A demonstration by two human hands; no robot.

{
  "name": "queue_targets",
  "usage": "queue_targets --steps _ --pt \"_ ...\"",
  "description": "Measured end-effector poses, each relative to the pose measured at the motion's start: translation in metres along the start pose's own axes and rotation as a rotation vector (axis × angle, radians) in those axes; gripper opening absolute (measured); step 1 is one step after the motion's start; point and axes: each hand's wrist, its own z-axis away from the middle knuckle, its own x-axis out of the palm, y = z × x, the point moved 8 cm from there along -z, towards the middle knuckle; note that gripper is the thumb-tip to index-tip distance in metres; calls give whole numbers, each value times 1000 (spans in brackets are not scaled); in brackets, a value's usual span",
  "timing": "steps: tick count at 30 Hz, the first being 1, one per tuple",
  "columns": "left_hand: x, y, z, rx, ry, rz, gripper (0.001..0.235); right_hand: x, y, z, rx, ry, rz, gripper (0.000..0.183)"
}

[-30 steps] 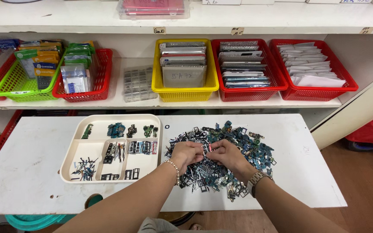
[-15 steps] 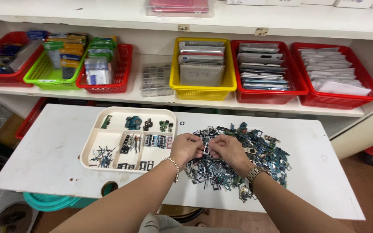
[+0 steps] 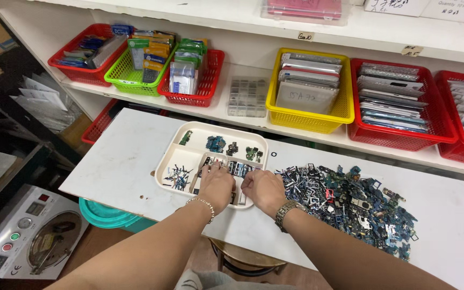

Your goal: The person sorts small electronic components from a large pile on a white table into a compartmentalized tray. They pick up individual pieces, inspect them, and place them into specific sections of the tray.

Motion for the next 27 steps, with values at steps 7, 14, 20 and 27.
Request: queue_targets --steps 7,14,20,27 --pt "-15 -1 8 -11 -36 -15 16 3 -19 8 -26 64 165 5" --pt "-16 -4 11 -38 60 101 9 2 -39 11 -148 91 259 7" --pt "19 -3 -21 -237 154 723 11 -22 24 8 138 238 -94 17" --pt "91 61 -68 -389 -292 1411 14 -67 162 48 494 389 -156 25"
